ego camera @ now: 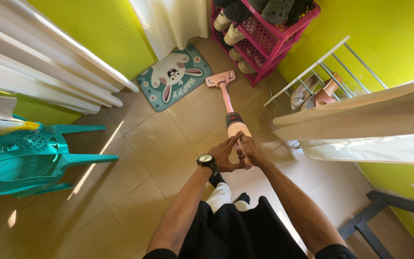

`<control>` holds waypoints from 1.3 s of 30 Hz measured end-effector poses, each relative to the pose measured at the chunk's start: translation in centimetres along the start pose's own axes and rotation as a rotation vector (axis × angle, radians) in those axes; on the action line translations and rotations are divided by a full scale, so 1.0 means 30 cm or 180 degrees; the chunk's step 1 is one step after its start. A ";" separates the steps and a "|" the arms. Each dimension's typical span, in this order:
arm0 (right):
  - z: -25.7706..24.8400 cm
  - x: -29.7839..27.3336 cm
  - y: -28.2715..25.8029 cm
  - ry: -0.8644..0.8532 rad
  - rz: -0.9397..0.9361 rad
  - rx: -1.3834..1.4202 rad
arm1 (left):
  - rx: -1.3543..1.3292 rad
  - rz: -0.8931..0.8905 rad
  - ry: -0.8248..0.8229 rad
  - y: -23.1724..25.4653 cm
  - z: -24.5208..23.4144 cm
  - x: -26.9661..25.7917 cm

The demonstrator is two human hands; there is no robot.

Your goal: The person vacuums the tiled floor using a handheld vacuum, moving the device head across the floor and detaching the extension tube by hand at the end.

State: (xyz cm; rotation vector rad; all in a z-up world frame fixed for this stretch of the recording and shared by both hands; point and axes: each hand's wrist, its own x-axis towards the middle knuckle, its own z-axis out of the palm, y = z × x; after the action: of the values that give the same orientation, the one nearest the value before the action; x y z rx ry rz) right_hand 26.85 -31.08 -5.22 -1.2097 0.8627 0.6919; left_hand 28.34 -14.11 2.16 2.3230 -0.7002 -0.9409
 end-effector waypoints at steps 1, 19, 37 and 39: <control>-0.001 0.008 -0.012 -0.0002 0.0001 -0.0024 | -0.0034 0.0037 0.0028 -0.005 -0.003 0.012; -0.257 -0.093 0.088 -0.0001 0.0080 0.0042 | -0.0249 0.0035 0.0117 0.210 0.214 0.032; -0.566 -0.208 0.133 -0.0335 -0.0227 -0.0499 | -0.0426 -0.0231 0.0169 0.523 0.358 0.021; -0.588 -0.235 0.126 -0.0523 -0.0412 -0.0578 | -0.0452 -0.0122 0.0301 0.531 0.370 0.021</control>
State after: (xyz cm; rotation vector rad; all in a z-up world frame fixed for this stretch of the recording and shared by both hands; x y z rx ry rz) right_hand 16.68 -47.45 -3.21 -1.3379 0.5893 0.7649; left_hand 16.38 -29.13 5.22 2.2463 -0.5344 -0.8623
